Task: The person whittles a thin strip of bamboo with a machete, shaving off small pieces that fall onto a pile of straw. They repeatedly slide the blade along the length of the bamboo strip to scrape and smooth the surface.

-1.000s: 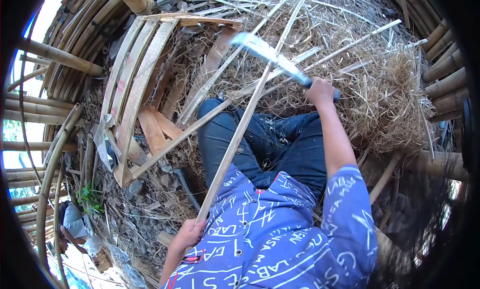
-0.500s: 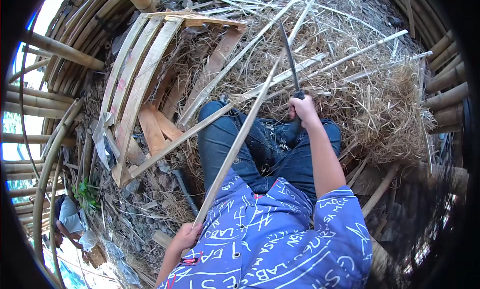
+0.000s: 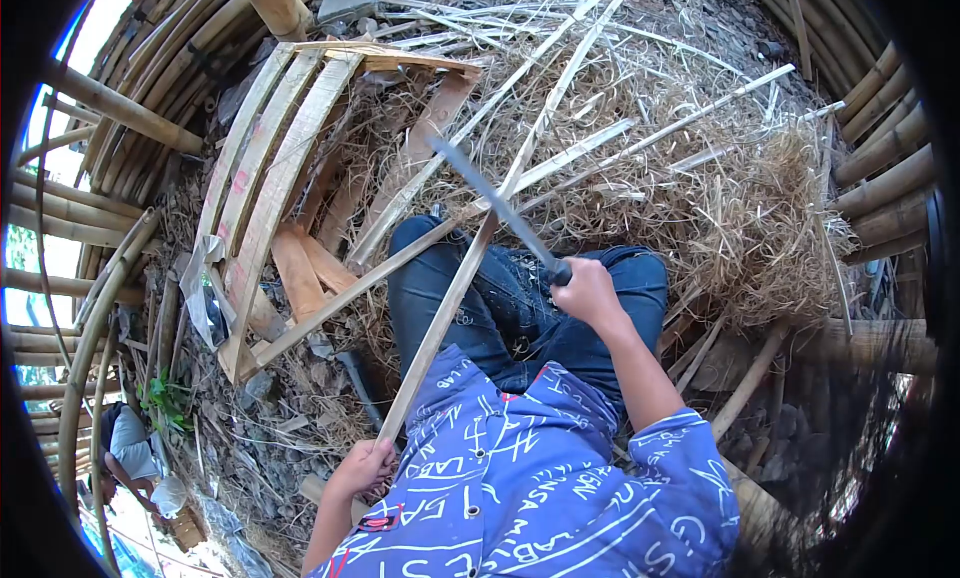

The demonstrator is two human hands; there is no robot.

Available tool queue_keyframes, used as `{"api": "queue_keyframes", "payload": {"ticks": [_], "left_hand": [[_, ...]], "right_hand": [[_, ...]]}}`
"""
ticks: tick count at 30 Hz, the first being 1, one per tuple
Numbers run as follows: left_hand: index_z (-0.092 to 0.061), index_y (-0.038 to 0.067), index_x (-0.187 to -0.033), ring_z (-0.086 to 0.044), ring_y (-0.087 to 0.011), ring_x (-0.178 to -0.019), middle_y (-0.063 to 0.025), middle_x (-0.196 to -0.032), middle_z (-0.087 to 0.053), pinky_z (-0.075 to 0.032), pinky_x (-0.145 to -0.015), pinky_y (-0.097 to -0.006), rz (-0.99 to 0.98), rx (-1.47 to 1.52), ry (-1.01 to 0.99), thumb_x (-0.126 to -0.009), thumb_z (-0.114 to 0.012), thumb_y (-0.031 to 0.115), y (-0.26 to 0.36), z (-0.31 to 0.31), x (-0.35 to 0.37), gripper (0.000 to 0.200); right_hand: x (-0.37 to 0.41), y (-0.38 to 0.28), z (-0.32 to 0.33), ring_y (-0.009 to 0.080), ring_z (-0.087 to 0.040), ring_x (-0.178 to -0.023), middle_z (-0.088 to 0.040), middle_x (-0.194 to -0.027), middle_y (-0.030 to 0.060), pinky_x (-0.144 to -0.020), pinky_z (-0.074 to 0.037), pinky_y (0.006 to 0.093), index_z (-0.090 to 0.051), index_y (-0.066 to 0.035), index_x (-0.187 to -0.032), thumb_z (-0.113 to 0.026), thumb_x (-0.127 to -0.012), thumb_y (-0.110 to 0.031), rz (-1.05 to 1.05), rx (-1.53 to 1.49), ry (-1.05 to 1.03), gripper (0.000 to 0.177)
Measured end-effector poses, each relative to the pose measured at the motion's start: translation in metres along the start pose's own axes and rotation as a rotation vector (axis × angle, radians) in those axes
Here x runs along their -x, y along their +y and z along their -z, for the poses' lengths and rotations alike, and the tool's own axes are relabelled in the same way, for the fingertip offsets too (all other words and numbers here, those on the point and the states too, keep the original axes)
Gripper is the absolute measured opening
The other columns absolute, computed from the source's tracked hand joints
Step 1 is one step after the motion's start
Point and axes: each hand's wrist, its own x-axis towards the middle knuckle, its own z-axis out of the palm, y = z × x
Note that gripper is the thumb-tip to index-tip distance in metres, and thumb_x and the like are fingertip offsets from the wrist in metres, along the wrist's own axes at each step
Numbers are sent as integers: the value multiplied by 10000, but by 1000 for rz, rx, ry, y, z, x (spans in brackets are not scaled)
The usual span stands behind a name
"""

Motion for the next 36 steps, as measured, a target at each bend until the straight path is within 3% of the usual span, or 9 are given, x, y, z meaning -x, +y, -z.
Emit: {"api": "queue_keyframes", "payload": {"ticks": [3, 7, 14, 19, 22, 25, 30, 34, 36], "left_hand": [[-440, 110, -689, -268, -43, -400, 71, -519, -324, -210, -366, -231, -16, 24, -2, -1002, -400, 374, 5, -4, 0, 412], [-442, 105, -697, -272, -42, -399, 76, -519, -320, -217, -366, -224, -19, 60, -69, -1003, -408, 355, 30, -22, 10, 397], [-435, 82, -694, -385, -82, -363, 35, -476, -395, -347, -337, -253, 21, 71, -205, -989, -461, 305, 70, -39, -3, 371], [-463, 66, -691, -459, -103, -390, -8, -502, -463, -394, -349, -265, -80, 95, -259, -950, -551, 279, 79, -54, -29, 347], [-487, 63, -702, -475, -85, -402, -1, -514, -481, -391, -354, -242, -82, -121, -228, -910, -618, 301, 89, -67, -42, 343], [-554, 50, -757, -483, -65, -409, 16, -527, -496, -385, -359, -218, -145, -71, -274, -838, -697, 390, 95, -84, -49, 378], [-552, 34, -778, -492, -68, -410, 17, -531, -486, -405, -351, -225, -244, -120, -299, -845, -679, 417, 103, -113, -50, 409], [-533, 51, -756, -485, -67, -405, 22, -527, -460, -411, -354, -225, -213, -158, -235, -918, -552, 460, 95, -119, -56, 440], [-494, 76, -718, -480, -63, -404, 30, -529, -441, -414, -358, -220, -190, -9, -222, -946, -490, 472, 91, -120, -59, 456]], "right_hand": [[17, -15, 3, 385, -643, -745, -646, -730, 214, -699, -515, 470, -641, -42, -772, -659, -663, -241, 73, 206, -55, 228], [41, -29, -8, 374, -647, -705, -646, -707, 198, -672, -519, 467, -632, -58, -791, -666, -664, -240, 215, 201, -134, 224], [91, -62, -34, 379, -634, -697, -634, -702, 204, -665, -516, 458, -639, -67, -795, -677, -665, -242, 284, -39, -356, 222], [98, -68, -29, 384, -628, -689, -630, -686, 198, -653, -511, 455, -642, -65, -764, -709, -666, -258, 264, -92, -319, 227], [96, -63, -17, 378, -630, -667, -627, -665, 186, -622, -510, 442, -639, -60, -741, -718, -689, -251, 224, -52, -276, 214], [96, -57, -3, 369, -630, -652, -619, -639, 174, -594, -505, 417, -616, -47, -707, -728, -686, -243, 221, -48, -243, 227], [105, -51, -1, 369, -616, -608, -580, -602, 189, -546, -485, 397, -609, -30, -684, -719, -670, -170, 309, -28, -230, 178], [107, -45, -2, 367, -632, -647, -621, -637, 177, -622, -512, 451, -645, -75, -701, -709, -610, -228, 251, 104, -253, 189], [105, -44, 0, 372, -632, -653, -623, -637, 179, -629, -515, 451, -650, -79, -694, -703, -606, -236, 247, 156, -248, 188]]}}
